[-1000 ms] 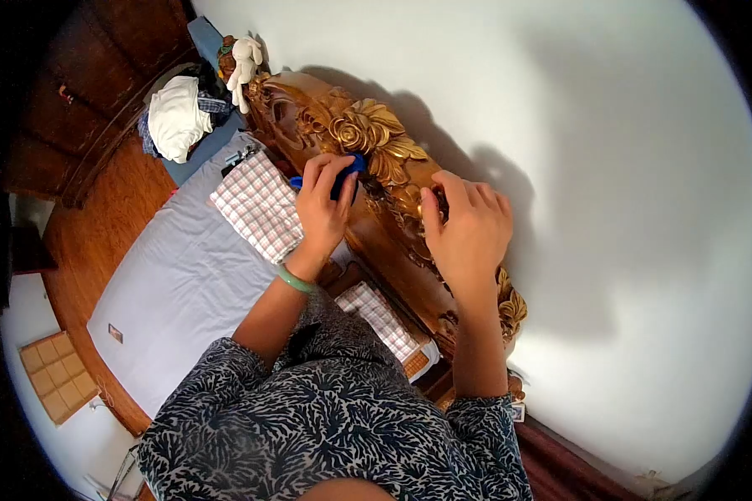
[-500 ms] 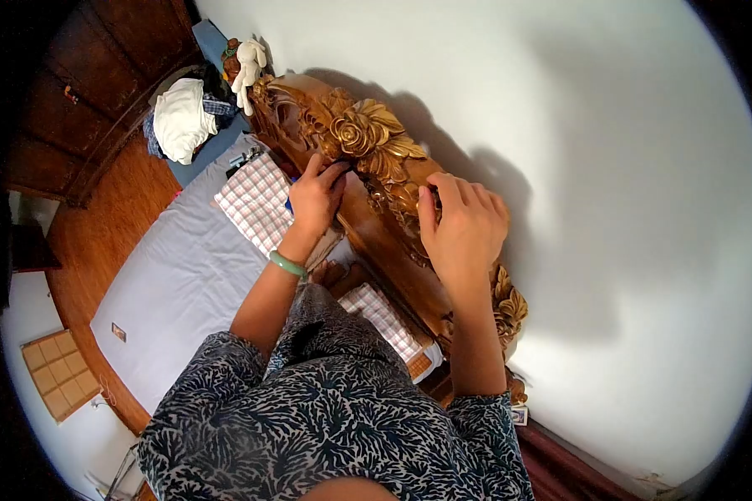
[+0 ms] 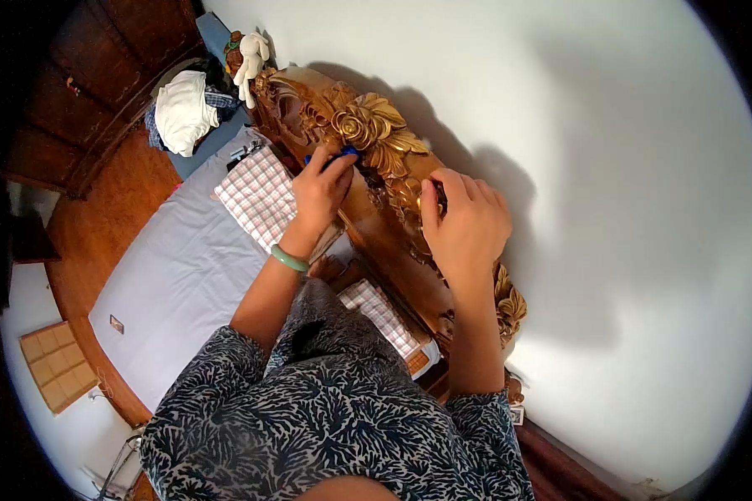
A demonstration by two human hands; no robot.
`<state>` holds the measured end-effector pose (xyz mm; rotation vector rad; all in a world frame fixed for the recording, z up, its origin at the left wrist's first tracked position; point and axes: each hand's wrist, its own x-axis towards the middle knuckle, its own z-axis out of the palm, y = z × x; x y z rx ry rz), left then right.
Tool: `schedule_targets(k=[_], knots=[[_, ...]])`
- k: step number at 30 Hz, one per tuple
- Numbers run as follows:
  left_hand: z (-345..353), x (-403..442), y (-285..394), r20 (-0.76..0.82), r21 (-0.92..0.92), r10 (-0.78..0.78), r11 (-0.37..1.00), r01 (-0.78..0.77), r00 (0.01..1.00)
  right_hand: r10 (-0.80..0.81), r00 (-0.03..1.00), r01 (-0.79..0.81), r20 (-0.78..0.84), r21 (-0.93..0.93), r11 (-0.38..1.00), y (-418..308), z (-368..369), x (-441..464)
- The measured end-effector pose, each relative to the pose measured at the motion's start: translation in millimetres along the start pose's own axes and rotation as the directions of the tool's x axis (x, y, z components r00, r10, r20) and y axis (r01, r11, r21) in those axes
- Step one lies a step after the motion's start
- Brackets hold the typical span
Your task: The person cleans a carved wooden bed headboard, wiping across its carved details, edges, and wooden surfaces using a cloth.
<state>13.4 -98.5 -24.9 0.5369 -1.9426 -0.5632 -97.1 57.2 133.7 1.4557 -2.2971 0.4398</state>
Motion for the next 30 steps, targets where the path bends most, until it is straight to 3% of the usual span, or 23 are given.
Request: schedule_targets(k=[2, 3, 4, 6, 8, 11, 13, 14, 16, 17, 18, 20, 21, 26, 28, 30], knots=[[5.8, -15.2, -19.9, 0.07, 0.056, -0.156, 0.987, 0.152, 0.985, -0.028, 0.999, 0.028, -0.033, -0.003, 1.0, 2.4, 3.6, -1.7], [0.4, -16.3, -18.7, 0.088, -0.018, -0.254, 0.966, 0.257, 0.963, -0.06, 0.996, 0.06, -0.067, -0.009, 0.998, 3.3, 4.9, -0.4], [0.3, -14.9, -15.7, 0.079, -0.02, -0.25, 0.968, 0.252, 0.965, -0.067, 0.995, 0.066, -0.075, -0.012, 0.998, 3.2, 4.8, 2.6], [-1.3, -17.1, -2.0, -0.115, -0.182, -0.241, 0.959, 0.218, 0.964, -0.016, 0.999, 0.017, -0.04, 0.013, 1.0, 1.0, 4.0, -0.8], [0.9, -7.9, 15.1, -0.171, -0.274, -0.18, 0.953, 0.129, 0.969, -0.02, 0.999, 0.021, -0.034, 0.009, 1.0, 3.0, 6.6, -2.3], [4.1, 1.6, 18.9, -0.108, -0.252, -0.233, 0.947, 0.2, 0.967, -0.024, 0.999, 0.024, -0.041, 0.014, 1.0, 3.3, 8.1, -2.0], [-0.1, -1.0, 10.9, 0.053, -0.06, -0.219, 0.973, 0.223, 0.974, -0.02, 0.999, 0.021, -0.039, 0.022, 1.0, 0.9, 5.9, -2.4], [-0.8, -6.4, 2.4, 0.052, -0.056, -0.223, 0.973, 0.226, 0.973, -0.023, 1.0, 0.023, -0.009, -0.016, 1.0, -2.2, 4.1, -2.5], [0.7, -19.2, -16.6, 0.166, 0.008, -0.376, 0.925, 0.38, 0.912, -0.038, 0.999, 0.039, 0.022, -0.048, 0.998, -8.0, 1.1, -2.5], [-0.3, -26.8, -19.1, 0.114, -0.106, -0.423, 0.895, 0.434, 0.899, -0.046, 0.999, 0.046, 0.015, -0.022, 0.999, -11.4, 0.6, 0.2], [-3.0, -23.8, -14.2, 0.108, -0.107, -0.422, 0.895, 0.433, 0.9, -0.046, 0.999, 0.046, 0.015, 0.003, 0.999, -14.7, 0.9, 1.7], [-11.3, -17.6, 10.4, -0.053, -0.298, -0.391, 0.884, 0.359, 0.919, -0.075, 0.997, 0.072, 0.032, 0.084, 0.994, -31.8, -0.3, 7.4], [-12.8, -11.1, 16.3, -0.154, -0.311, -0.291, 0.921, 0.234, 0.944, -0.103, 0.994, 0.098, 0.024, 0.164, 0.982, -40.3, 0.9, 10.5], [-15.2, 25.1, 34.6, -0.151, -0.283, -0.142, 0.954, 0.095, 0.978, -0.028, 0.992, 0.011, 0.125, 0.136, 0.991, -33.0, 26.3, 30.3], [-15.6, 35.7, 45.5, 0.047, -0.056, -0.11, 0.992, 0.113, 0.993, -0.001, 0.989, -0.021, 0.145, 0.147, 0.989, -25.6, 41.0, 27.8], [-14.7, 44.3, 51.0, 0.043, 0.023, -0.065, 0.998, 0.064, 0.997, -0.022, 0.988, 0.002, 0.154, 0.13, 0.992, -23.5, 53.5, 21.6]])
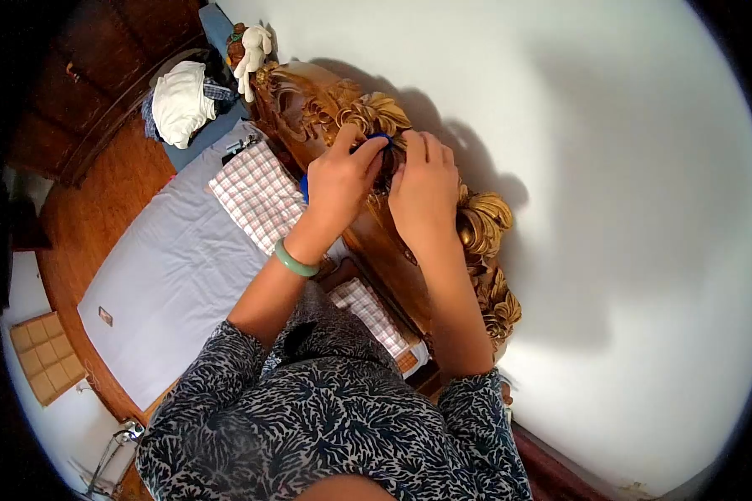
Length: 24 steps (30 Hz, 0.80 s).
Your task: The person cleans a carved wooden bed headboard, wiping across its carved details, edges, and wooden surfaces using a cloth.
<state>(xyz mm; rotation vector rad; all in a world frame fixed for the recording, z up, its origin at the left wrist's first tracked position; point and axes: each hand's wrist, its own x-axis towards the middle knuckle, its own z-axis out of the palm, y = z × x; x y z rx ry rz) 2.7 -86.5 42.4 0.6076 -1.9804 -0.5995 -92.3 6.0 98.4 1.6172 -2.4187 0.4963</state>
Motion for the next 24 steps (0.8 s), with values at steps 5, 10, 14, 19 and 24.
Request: schedule_targets(k=[5, 10, 14, 19, 24], knots=[[-3.5, 9.5, 7.4, 0.244, 0.258, -0.1, 0.966, 0.035, 0.965, -0.057, 0.997, 0.053, -0.05, -0.07, 0.996, 6.4, 11.4, -6.8], [-18.0, -6.8, -9.0, 0.28, 0.295, -0.116, 0.955, 0.029, 0.953, -0.074, 0.995, 0.071, -0.063, -0.054, 0.996, 6.2, 11.3, -7.0], [-26.5, -14.9, -23.8, 0.168, 0.097, -0.119, 0.99, 0.103, 0.979, 0.028, 0.998, -0.019, -0.065, 0.13, 0.991, 1.8, 0.6, -1.7], [-14.7, 2.4, -1.2, 0.077, 0.076, 0.002, 0.997, -0.008, 0.997, 0.209, 0.976, -0.164, -0.067, 0.41, 0.897, -4.9, -11.9, -0.2], [-8.7, -0.6, 2.1, 0.107, 0.241, 0.053, 0.967, -0.077, 0.993, 0.241, 0.96, -0.132, -0.147, 0.519, 0.844, -1.7, -6.9, -0.1]])
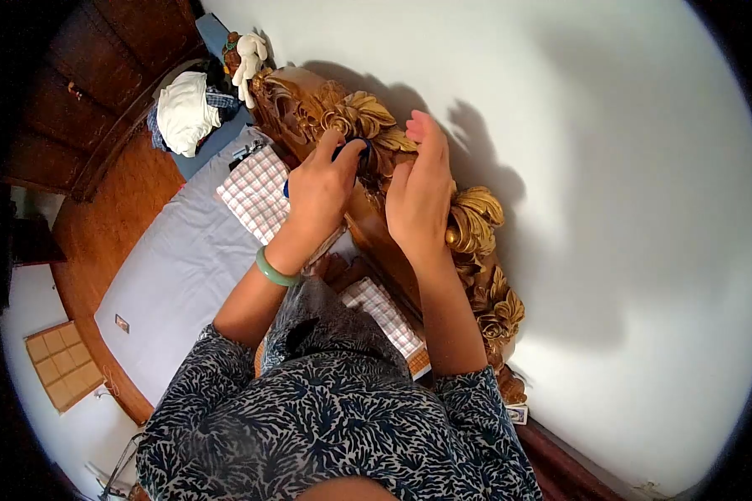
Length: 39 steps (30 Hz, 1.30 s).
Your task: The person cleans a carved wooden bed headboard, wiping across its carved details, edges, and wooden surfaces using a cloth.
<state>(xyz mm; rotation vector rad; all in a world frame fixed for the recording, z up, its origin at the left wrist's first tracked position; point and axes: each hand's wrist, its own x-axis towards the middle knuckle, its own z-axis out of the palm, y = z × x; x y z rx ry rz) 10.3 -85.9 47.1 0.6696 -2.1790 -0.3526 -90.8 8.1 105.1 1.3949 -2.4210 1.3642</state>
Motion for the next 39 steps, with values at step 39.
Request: schedule_targets(k=[39], knots=[[-7.4, 40.7, -13.8, 0.024, -0.299, 0.002, 0.954, 0.005, 1.0, -0.051, 0.961, 0.157, -0.272, 0.384, 0.91, 12.1, 20.3, -0.6]])
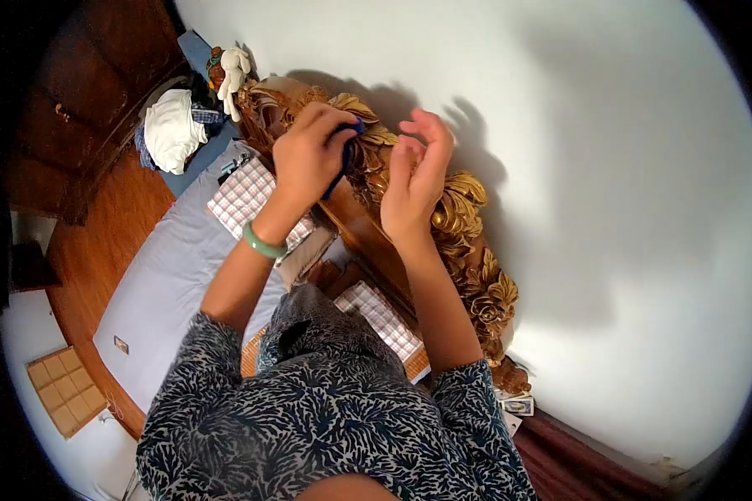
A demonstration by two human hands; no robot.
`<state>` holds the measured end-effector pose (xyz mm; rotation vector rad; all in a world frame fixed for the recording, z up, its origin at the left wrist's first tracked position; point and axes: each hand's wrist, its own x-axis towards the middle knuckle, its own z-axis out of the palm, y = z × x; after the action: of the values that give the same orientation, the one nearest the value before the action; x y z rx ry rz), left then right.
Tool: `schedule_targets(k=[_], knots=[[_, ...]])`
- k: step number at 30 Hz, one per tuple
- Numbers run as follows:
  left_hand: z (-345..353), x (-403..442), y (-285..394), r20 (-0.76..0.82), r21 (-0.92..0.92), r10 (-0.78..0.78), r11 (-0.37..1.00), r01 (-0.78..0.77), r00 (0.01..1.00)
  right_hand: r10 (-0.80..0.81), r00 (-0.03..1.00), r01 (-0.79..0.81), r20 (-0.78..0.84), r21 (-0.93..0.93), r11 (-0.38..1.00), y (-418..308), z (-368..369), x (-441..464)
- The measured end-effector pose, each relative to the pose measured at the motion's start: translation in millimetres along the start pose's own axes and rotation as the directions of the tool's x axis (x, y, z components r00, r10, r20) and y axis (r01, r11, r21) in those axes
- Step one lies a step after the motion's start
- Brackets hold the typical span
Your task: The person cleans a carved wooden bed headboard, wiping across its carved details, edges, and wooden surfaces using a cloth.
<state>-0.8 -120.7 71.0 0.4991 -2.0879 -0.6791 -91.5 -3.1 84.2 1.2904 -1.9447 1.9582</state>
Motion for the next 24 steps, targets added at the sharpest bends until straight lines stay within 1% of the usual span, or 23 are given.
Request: schedule_targets(k=[1, 2, 3, 4, 5, 6, 7, 8, 9, 10, 11, 12, 13, 15, 16, 17, 18, 19, 20, 21, 22, 23, 24], knots=[[-5.3, -4.2, 2.7, -0.117, -0.196, -0.143, 0.974, 0.118, 0.983, -0.119, 0.993, 0.119, 0.01, -0.034, 0.992, 1.7, -0.9, -2.9], [-5.3, -12.1, -2.9, -0.162, -0.337, -0.178, 0.935, 0.116, 0.97, -0.216, 0.975, 0.22, 0.051, -0.094, 0.971, 2.8, -5.9, -9.5], [-2.6, -26.6, -7.9, -0.168, -0.435, -0.245, 0.888, 0.151, 0.955, -0.342, 0.925, 0.371, 0.163, -0.201, 0.907, -10.6, -12.5, -13.6], [-2.0, -43.2, -8.3, -0.112, -0.63, -0.367, 0.745, 0.22, 0.923, -0.324, 0.919, 0.357, 0.224, -0.122, 0.926, -15.2, -13.6, -28.2], [-4.2, -59.3, -4.5, -0.025, -0.785, -0.472, 0.555, 0.275, 0.881, -0.214, 0.934, 0.248, 0.285, -0.088, 0.965, -20.7, -14.0, -45.6], [-9.8, -68.7, 4.1, -0.023, -0.786, -0.473, 0.553, 0.276, 0.881, -0.14, 0.932, 0.184, 0.334, -0.105, 0.977, -27.7, -13.4, -57.4], [-17.2, -75.7, 13.4, 0.025, -0.884, -0.567, 0.373, 0.283, 0.823, -0.038, 0.929, 0.095, 0.368, -0.138, 0.986, -28.9, -13.2, -72.3], [-21.9, -82.1, 19.2, 0.09, -0.947, -0.644, 0.181, 0.266, 0.76, 0.01, 0.938, 0.056, 0.345, -0.182, 0.982, -32.5, -10.6, -83.7], [-24.3, -87.2, 20.9, 0.089, -0.946, -0.645, 0.184, 0.268, 0.759, 0.059, 0.945, 0.016, 0.322, -0.225, 0.974, -35.2, -9.6, -92.5], [-27.1, -92.3, 20.8, 0.135, -0.958, -0.676, 0.099, 0.27, 0.724, 0.062, 0.945, 0.011, 0.322, -0.221, 0.975, -30.3, -12.4, -105.5], [-29.7, -96.8, 20.0, 0.183, -0.963, -0.703, 0.013, 0.269, 0.687, 0.28, 0.879, -0.261, 0.385, -0.102, 0.96, -20.2, -15.5, -122.3], [-30.9, -100.2, 19.5, 0.179, -0.966, -0.72, 0.002, 0.259, 0.67, 0.463, 0.752, -0.522, 0.469, -0.005, 0.853, -21.3, -16.0, -129.0], [-32.5, -100.8, 21.5, 0.182, -0.964, -0.722, 0.001, 0.264, 0.668, 0.467, 0.75, -0.526, 0.468, -0.005, 0.85, -26.0, -20.2, -133.6], [-35.6, -95.4, 26.7, 0.22, -0.956, -0.742, -0.036, 0.29, 0.633, 0.546, 0.641, -0.513, 0.539, -0.228, 0.827, -39.6, -29.8, -129.9], [-34.1, -94.5, 25.6, 0.22, -0.956, -0.742, -0.035, 0.292, 0.633, 0.547, 0.641, -0.515, 0.538, -0.227, 0.827, -43.6, -34.8, -125.6], [-32.1, -92.5, 23.3, 0.145, -0.935, -0.679, 0.144, 0.325, 0.72, 0.286, 0.818, -0.154, 0.499, -0.289, 0.945, -47.2, -41.4, -120.8], [-30.5, -90.2, 21.0, 0.084, -0.886, -0.597, 0.322, 0.334, 0.798, -0.025, 0.876, 0.221, 0.481, -0.356, 0.908, -52.4, -48.4, -114.6], [-34.3, -80.4, 27.3, 0.099, -0.872, -0.585, 0.338, 0.353, 0.805, -0.127, 0.897, 0.302, 0.423, -0.379, 0.875, -66.4, -53.8, -99.5], [-32.5, -69.2, 23.5, -0.002, -0.71, -0.423, 0.639, 0.297, 0.906, -0.231, 0.904, 0.376, 0.36, -0.408, 0.832, -75.4, -59.9, -83.9], [-29.2, -56.6, 18.8, -0.044, -0.476, -0.22, 0.862, 0.173, 0.974, -0.296, 0.917, 0.393, 0.267, -0.476, 0.787, -75.1, -65.7, -75.8], [-23.2, -44.7, 23.4, -0.02, -0.477, -0.196, 0.864, 0.163, 0.98, -0.316, 0.925, 0.38, 0.213, -0.564, 0.733, -80.2, -69.1, -61.5], [-12.5, -37.6, 22.4, -0.031, -0.432, -0.112, 0.897, 0.088, 0.993, -0.284, 0.943, 0.327, 0.172, -0.629, 0.705, -81.8, -71.9, -48.0], [-6.2, -32.2, 23.7, 0.015, -0.372, -0.035, 0.927, 0.039, 0.999, -0.246, 0.954, 0.296, 0.171, -0.666, 0.685, -77.4, -74.9, -35.6]])
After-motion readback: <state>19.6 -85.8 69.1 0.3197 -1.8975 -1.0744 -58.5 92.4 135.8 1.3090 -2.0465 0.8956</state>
